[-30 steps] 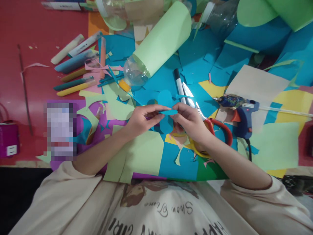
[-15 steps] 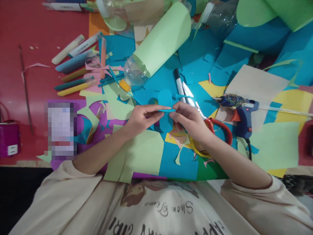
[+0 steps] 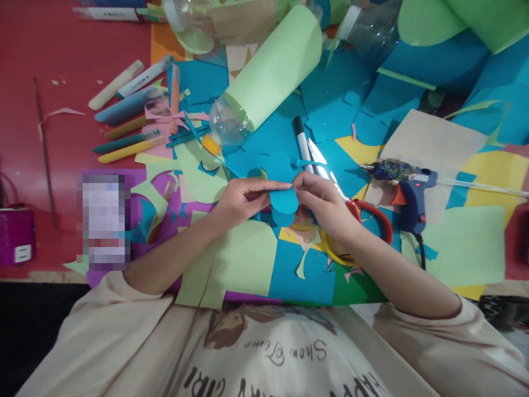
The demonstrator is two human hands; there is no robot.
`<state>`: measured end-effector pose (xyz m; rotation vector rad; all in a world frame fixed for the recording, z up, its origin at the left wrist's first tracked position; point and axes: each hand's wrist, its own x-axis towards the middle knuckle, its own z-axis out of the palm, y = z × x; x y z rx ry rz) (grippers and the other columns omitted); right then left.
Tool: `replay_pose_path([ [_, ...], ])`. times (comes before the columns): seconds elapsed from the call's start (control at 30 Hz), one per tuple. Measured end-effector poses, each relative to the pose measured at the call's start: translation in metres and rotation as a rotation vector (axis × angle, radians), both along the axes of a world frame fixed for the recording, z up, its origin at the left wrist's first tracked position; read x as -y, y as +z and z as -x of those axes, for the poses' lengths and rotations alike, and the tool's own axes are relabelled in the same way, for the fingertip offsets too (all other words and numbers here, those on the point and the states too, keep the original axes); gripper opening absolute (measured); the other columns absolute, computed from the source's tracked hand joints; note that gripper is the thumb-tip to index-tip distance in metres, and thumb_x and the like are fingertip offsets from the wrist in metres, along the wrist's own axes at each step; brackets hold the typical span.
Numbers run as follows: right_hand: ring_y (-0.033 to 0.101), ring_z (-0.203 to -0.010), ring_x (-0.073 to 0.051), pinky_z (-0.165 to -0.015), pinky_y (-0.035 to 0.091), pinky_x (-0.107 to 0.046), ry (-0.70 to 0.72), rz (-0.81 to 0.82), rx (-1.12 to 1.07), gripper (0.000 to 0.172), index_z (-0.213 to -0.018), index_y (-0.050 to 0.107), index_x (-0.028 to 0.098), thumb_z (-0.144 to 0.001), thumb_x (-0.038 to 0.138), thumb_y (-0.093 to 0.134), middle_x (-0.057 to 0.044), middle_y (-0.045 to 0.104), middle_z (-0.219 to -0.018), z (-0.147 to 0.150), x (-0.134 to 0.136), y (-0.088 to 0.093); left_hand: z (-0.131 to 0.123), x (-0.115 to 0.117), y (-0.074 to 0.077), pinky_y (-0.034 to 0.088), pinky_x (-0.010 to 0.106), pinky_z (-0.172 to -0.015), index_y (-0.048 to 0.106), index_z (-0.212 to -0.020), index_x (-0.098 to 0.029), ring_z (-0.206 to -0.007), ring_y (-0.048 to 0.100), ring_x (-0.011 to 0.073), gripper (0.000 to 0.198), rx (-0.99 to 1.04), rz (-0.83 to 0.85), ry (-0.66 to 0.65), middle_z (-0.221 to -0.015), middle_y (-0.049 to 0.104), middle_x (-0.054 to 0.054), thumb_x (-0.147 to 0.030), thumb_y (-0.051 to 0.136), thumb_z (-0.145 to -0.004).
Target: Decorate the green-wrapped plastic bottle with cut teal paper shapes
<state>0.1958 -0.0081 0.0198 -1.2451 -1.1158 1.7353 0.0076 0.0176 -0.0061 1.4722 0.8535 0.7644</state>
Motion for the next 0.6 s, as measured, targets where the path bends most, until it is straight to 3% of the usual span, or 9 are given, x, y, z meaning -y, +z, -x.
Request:
replay_pose_path([
  [0.33,0.045,-0.037,-0.009,-0.040,0.034,-0.022,-0.007,0.031,-0.003,0.018,-0.068,0.054,0.022,-0.076,0.030,0.067,0.007,0.049,-0.044,-0.0007,-0.0007,0.0015,0.0012,-0.0009,-0.0015,0.046,0.022,-0.050,0.078,-0.103,-0.024,-0.060,0.061,0.0120,0.030,-0.007,-0.058,-0.012,-0.080,0.075,0.005,-0.044,0.062,-0.088],
  [0.5,0.050,-0.041,-0.010,-0.041,0.037,-0.023,0.003,0.027,-0.012,0.028,-0.065,0.054,0.020,-0.081,0.041,0.065,0.005,0.050,-0.047,-0.0007,-0.0013,0.0034,-0.0009,-0.0021,0.0012,0.044,0.022,-0.051,0.078,-0.099,-0.023,-0.058,0.058,0.0119,0.025,-0.040,-0.249,-0.003,-0.066,0.068,0.003,-0.035,0.059,-0.089],
  [0.6,0.045,-0.041,-0.008,-0.039,0.033,-0.021,0.004,0.042,-0.009,0.038,-0.066,0.050,0.020,-0.072,0.046,0.077,0.007,0.047,-0.051,0.0008,-0.0017,0.0051,-0.0010,-0.0025,0.0027,0.041,0.021,-0.050,0.078,-0.097,-0.023,-0.056,0.054,0.0106,0.023,-0.067,-0.305,0.000,-0.064,0.065,0.002,-0.029,0.058,-0.088],
])
